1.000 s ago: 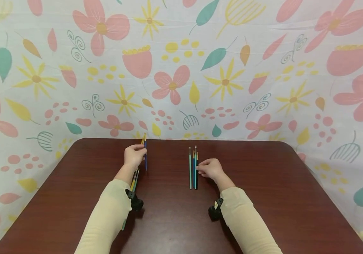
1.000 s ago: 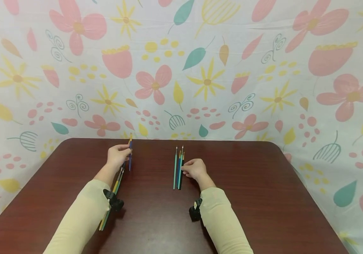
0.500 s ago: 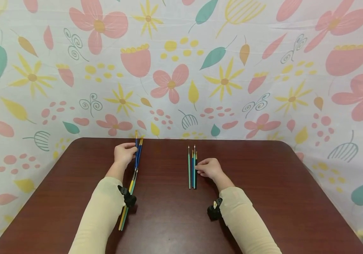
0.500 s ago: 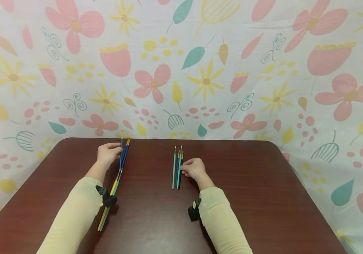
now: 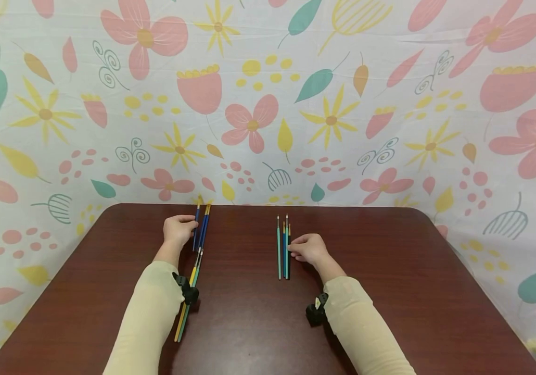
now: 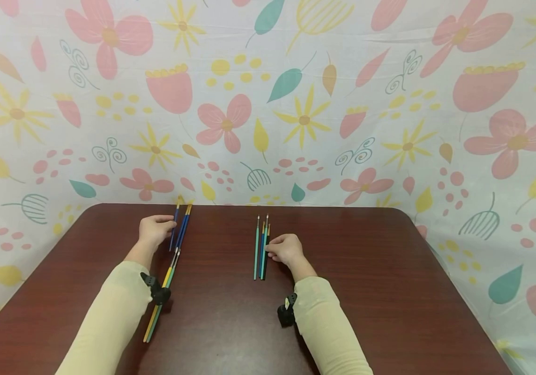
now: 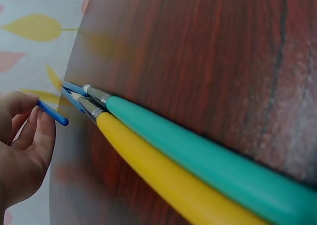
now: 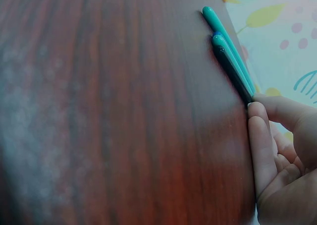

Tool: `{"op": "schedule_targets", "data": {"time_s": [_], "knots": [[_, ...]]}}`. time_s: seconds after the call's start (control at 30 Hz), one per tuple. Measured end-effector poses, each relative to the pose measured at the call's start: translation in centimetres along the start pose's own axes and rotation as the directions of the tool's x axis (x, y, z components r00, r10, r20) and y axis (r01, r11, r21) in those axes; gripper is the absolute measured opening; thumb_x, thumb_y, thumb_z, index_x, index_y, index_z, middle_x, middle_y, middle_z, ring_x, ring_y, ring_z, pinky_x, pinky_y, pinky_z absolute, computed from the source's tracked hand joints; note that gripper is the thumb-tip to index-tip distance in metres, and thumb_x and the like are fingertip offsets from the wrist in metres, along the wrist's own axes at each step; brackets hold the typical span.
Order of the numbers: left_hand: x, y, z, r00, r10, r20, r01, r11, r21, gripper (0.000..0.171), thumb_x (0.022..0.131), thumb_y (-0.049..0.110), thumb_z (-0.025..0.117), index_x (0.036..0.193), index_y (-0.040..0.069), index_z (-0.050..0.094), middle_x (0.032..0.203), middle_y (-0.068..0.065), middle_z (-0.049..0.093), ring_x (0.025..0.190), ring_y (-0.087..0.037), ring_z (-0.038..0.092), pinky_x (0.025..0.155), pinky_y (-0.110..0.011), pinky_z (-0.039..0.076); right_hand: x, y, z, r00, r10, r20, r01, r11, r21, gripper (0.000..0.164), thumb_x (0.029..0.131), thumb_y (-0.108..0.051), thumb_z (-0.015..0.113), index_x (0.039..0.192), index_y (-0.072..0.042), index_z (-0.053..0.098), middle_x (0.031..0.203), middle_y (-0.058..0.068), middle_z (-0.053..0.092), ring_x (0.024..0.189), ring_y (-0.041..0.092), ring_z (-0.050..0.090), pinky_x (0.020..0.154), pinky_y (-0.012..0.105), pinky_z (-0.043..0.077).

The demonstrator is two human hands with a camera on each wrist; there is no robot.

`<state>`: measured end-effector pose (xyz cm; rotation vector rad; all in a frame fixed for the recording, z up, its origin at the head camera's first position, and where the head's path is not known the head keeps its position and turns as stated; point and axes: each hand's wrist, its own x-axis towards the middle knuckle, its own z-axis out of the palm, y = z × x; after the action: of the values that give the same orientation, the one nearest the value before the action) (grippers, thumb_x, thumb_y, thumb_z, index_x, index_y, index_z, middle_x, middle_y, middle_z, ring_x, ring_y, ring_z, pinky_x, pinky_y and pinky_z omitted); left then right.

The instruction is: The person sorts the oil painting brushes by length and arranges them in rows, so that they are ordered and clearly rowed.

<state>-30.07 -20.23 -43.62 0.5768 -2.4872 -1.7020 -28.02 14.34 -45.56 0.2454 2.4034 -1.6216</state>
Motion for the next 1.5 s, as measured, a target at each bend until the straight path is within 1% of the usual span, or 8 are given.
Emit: {"op": "schedule_targets", "data": {"time_s": [0.1, 0.2, 0.4, 0.7, 0.87, 1.03, 1.2, 1.5], "knots": [[0.1, -0.1, 0.0, 1.000, -0.016, 0.005, 0.016, 1.000, -0.001, 0.031, 0.091, 0.013, 0.061, 0.120, 0.006, 0.065, 0.123, -0.019, 0.061, 0.095, -0.030, 0.066, 0.083, -0.039, 0.054, 0.1, 0.0, 0.0, 1.000, -0.001, 0.001, 0.001, 1.000, 0.003, 0.022, 0.083, -0.011, 0.071, 0.099, 0.004, 0.068, 0.080, 0.009, 0.067, 0.063, 0.009, 0.064, 0.063, 0.026, 0.058], [0.3, -0.2, 0.1, 1.000, -0.027, 0.007, 0.027, 1.000, -0.005, 0.031, 0.090, 0.013, 0.062, 0.120, 0.005, 0.065, 0.123, -0.020, 0.060, 0.098, -0.032, 0.066, 0.085, -0.040, 0.054, 0.2, 0.0, 0.0, 1.000, -0.003, 0.000, 0.003, 1.000, 0.004, 0.022, 0.084, -0.011, 0.071, 0.100, 0.004, 0.067, 0.079, 0.009, 0.067, 0.063, 0.010, 0.063, 0.063, 0.027, 0.058], [0.5, -0.8, 0.2, 0.999, -0.039, -0.007, 0.039, 0.999, 0.003, 0.030, 0.088, 0.012, 0.064, 0.117, 0.003, 0.066, 0.121, -0.022, 0.061, 0.094, -0.031, 0.067, 0.083, -0.039, 0.055, 0.0, -0.1, 0.1, 1.000, 0.002, 0.004, -0.002, 1.000, 0.001, 0.023, 0.084, -0.011, 0.071, 0.100, 0.004, 0.068, 0.081, 0.010, 0.067, 0.064, 0.011, 0.064, 0.064, 0.028, 0.058], [0.4, -0.8, 0.8, 1.000, -0.009, 0.011, 0.009, 0.999, 0.044, 0.029, 0.089, 0.011, 0.063, 0.117, 0.002, 0.066, 0.121, -0.022, 0.061, 0.097, -0.034, 0.065, 0.084, -0.041, 0.055, -0.5, 0.2, -0.1, 1.000, 0.000, -0.007, 0.000, 1.000, -0.011, 0.022, 0.084, -0.012, 0.070, 0.099, 0.004, 0.067, 0.081, 0.011, 0.067, 0.064, 0.011, 0.064, 0.063, 0.027, 0.057], [0.3, -0.6, 0.9, 1.000, -0.003, 0.021, 0.001, 0.996, 0.088, 0.029, 0.089, 0.012, 0.063, 0.116, 0.002, 0.066, 0.118, -0.022, 0.062, 0.096, -0.033, 0.066, 0.081, -0.041, 0.055, -0.6, 0.6, 0.0, 1.000, 0.014, -0.007, -0.014, 1.000, -0.001, 0.023, 0.084, -0.012, 0.071, 0.099, 0.004, 0.067, 0.079, 0.009, 0.067, 0.063, 0.011, 0.064, 0.062, 0.026, 0.057], [0.5, -0.6, 0.8, 1.000, 0.009, 0.007, -0.010, 0.992, 0.130, 0.028, 0.089, 0.012, 0.064, 0.114, 0.002, 0.067, 0.118, -0.022, 0.062, 0.096, -0.032, 0.064, 0.080, -0.039, 0.055, -0.4, 0.4, 0.0, 1.000, -0.004, -0.017, 0.004, 1.000, 0.000, 0.022, 0.083, -0.012, 0.071, 0.098, 0.004, 0.067, 0.077, 0.009, 0.066, 0.063, 0.011, 0.064, 0.061, 0.026, 0.057], [0.8, -0.5, 0.8, 1.000, 0.018, -0.011, -0.016, 0.983, 0.181, 0.027, 0.089, 0.015, 0.065, 0.112, 0.002, 0.068, 0.119, -0.021, 0.061, 0.100, -0.033, 0.060, 0.083, -0.043, 0.053, -0.3, -0.1, 0.0, 1.000, -0.007, -0.018, 0.007, 1.000, -0.004, 0.021, 0.083, -0.012, 0.072, 0.096, 0.003, 0.069, 0.077, 0.009, 0.066, 0.063, 0.012, 0.064, 0.062, 0.027, 0.057], [1.0, -0.5, 1.1, 1.000, 0.000, -0.018, 0.003, 0.983, 0.183, 0.025, 0.089, 0.015, 0.065, 0.111, 0.002, 0.068, 0.119, -0.021, 0.060, 0.102, -0.034, 0.059, 0.087, -0.045, 0.052, -0.5, -0.1, -0.1, 1.000, 0.003, -0.017, -0.003, 1.000, -0.017, 0.020, 0.084, -0.012, 0.071, 0.098, 0.003, 0.068, 0.084, 0.012, 0.066, 0.066, 0.012, 0.064, 0.063, 0.028, 0.058]]}}
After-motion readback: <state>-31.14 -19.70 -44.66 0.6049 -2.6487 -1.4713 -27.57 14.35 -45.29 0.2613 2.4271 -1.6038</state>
